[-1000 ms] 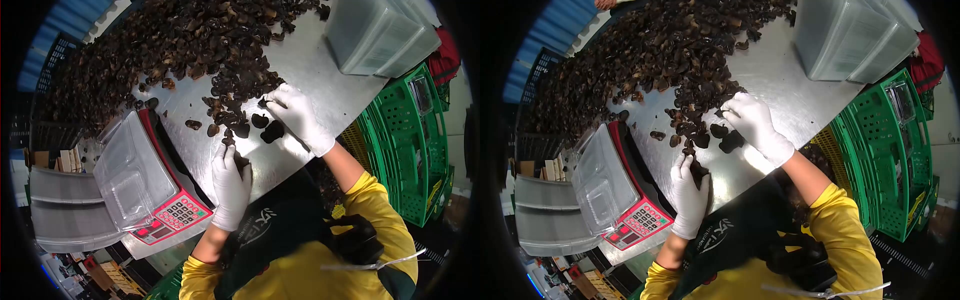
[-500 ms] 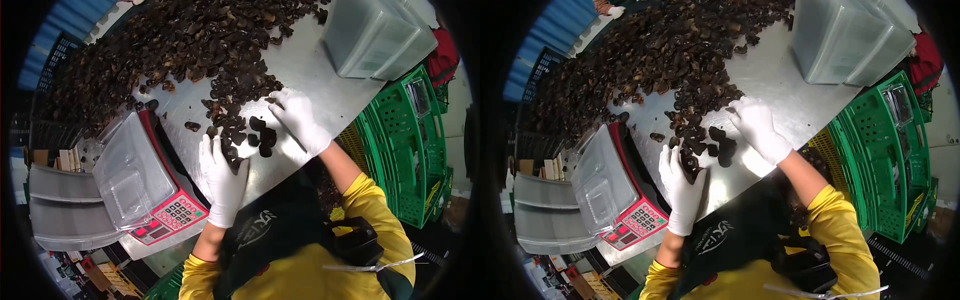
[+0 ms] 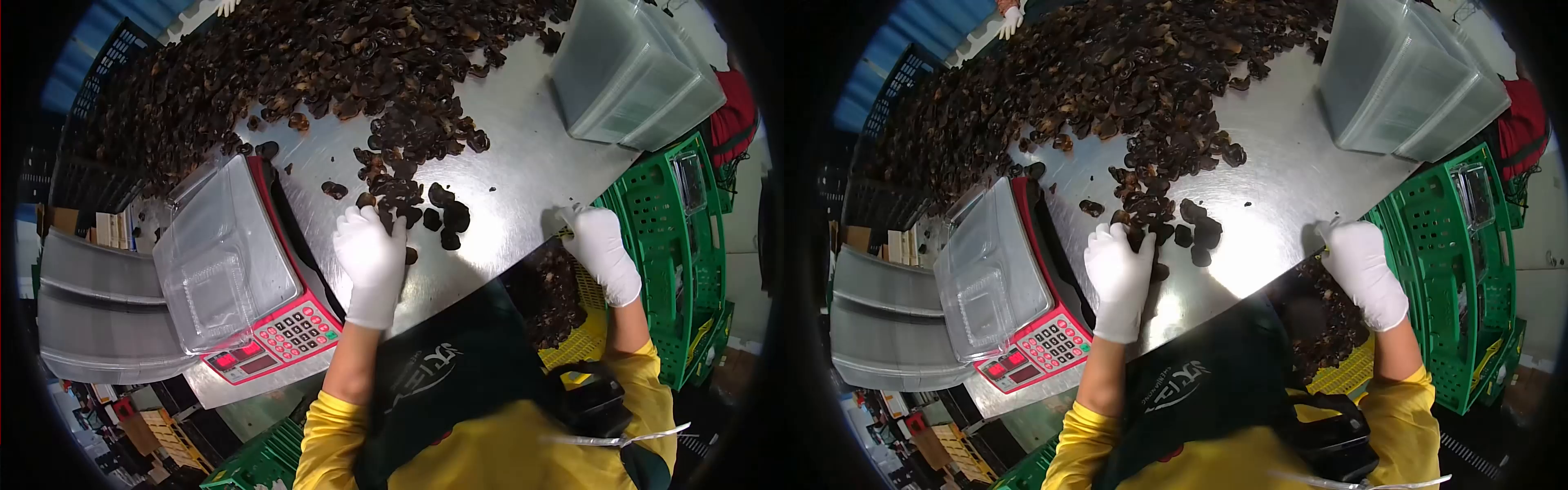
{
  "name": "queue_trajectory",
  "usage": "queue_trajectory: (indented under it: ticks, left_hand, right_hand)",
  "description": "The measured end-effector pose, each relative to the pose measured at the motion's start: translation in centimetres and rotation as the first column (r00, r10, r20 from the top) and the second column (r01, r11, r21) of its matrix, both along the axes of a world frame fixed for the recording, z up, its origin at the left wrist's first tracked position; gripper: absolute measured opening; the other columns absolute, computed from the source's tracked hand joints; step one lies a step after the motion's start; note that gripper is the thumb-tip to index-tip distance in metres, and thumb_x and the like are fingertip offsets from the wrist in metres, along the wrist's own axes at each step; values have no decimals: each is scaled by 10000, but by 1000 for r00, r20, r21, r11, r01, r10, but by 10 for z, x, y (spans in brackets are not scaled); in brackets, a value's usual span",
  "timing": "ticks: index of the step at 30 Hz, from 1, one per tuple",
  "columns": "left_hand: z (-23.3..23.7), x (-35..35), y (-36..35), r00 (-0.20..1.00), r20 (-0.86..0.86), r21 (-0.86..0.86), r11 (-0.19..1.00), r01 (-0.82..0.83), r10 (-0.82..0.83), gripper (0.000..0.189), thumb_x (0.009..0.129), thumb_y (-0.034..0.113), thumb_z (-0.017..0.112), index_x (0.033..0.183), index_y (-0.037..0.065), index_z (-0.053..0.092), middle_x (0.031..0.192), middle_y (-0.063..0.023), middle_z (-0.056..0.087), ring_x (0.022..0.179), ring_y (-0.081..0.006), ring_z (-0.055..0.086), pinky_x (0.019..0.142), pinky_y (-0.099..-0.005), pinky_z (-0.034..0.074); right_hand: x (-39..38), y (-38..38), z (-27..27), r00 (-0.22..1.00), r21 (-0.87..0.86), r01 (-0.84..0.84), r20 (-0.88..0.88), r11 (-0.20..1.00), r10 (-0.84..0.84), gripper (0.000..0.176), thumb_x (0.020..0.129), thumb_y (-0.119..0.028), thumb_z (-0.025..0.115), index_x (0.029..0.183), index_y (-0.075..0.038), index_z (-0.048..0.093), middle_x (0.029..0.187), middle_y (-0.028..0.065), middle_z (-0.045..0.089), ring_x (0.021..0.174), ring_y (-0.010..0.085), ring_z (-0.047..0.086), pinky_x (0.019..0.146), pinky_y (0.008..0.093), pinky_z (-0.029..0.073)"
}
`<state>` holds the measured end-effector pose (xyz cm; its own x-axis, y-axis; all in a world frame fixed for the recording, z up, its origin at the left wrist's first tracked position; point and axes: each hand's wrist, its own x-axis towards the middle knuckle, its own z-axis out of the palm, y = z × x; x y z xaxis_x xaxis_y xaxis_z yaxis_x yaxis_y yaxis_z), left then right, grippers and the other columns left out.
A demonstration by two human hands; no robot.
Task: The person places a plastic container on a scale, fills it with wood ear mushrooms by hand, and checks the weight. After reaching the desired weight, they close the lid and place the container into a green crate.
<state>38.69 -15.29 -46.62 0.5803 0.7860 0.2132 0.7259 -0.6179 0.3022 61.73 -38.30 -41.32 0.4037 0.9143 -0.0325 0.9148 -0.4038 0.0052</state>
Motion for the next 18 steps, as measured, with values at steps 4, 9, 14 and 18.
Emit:
queue_trajectory:
  ticks: [4,9,14,18]
  left_hand:
    - [-16,9,22,984,-173,105,994,-29,47,277,758,322,732,849,77,638,875,-104,612,881,-293,597,767,-408,461]
    - [2,-1,21,980,197,50,998,-28,18,170,775,156,736,852,46,632,809,-95,612,799,-291,606,715,-403,472]
    - [23,6,-52,843,489,-290,870,400,-225,258,737,73,722,987,72,660,909,-101,622,859,-293,604,777,-396,483]
    - [37,4,-83,710,311,-261,661,703,-632,509,809,176,692,1264,28,519,1130,-169,590,1058,-349,556,915,-439,447]
  right_hand:
    - [-7,-8,-4,998,142,53,10,988,-55,234,707,-84,681,940,-91,657,755,119,634,692,305,635,634,413,507]
    - [-13,1,-1,996,196,90,-12,976,-89,195,765,-123,680,958,-115,654,777,102,630,718,301,629,678,405,501]
    - [-2,11,13,991,268,133,-16,954,-133,169,788,-141,662,954,-109,655,798,98,637,728,307,628,691,408,500]
    - [-12,43,6,996,388,10,-82,922,23,177,804,-179,661,967,-111,660,850,106,657,765,303,639,677,406,506]
